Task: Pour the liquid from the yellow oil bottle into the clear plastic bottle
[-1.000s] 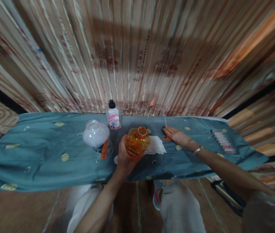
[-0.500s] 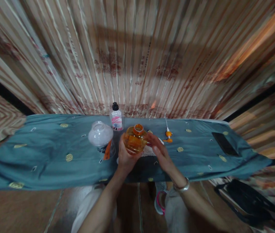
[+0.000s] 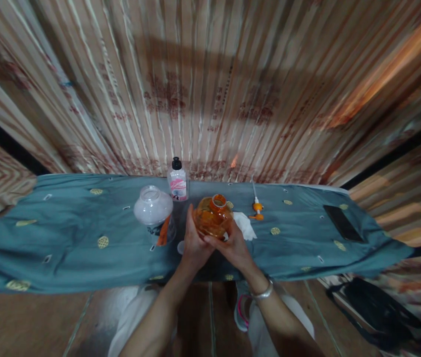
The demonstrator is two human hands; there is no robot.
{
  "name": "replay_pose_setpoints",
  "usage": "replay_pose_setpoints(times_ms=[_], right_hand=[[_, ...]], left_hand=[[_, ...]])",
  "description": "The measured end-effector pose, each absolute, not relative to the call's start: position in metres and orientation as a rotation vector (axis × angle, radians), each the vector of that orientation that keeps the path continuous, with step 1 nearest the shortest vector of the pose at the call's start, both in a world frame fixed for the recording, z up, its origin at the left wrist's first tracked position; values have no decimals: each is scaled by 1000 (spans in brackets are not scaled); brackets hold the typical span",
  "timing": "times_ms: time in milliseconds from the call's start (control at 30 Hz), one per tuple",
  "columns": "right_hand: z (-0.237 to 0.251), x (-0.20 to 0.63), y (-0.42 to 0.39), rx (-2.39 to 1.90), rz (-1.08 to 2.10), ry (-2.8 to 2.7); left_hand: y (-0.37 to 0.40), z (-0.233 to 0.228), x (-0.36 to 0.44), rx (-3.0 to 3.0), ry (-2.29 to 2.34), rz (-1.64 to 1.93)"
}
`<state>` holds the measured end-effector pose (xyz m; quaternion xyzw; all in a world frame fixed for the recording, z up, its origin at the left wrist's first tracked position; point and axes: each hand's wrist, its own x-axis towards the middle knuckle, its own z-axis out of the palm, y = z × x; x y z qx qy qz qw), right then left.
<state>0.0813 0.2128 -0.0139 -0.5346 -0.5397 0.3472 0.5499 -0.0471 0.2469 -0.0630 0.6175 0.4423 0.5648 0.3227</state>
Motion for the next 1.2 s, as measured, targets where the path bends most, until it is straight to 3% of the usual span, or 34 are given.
replay_pose_setpoints(times_ms=[833, 1200], right_hand=[[-10, 146, 218, -1319, 476, -931], [-18, 159, 227, -1490, 375, -972]], left_hand=[[212, -49, -68, 2217, 1112, 1450], [215, -44, -101, 2198, 1209, 1436]])
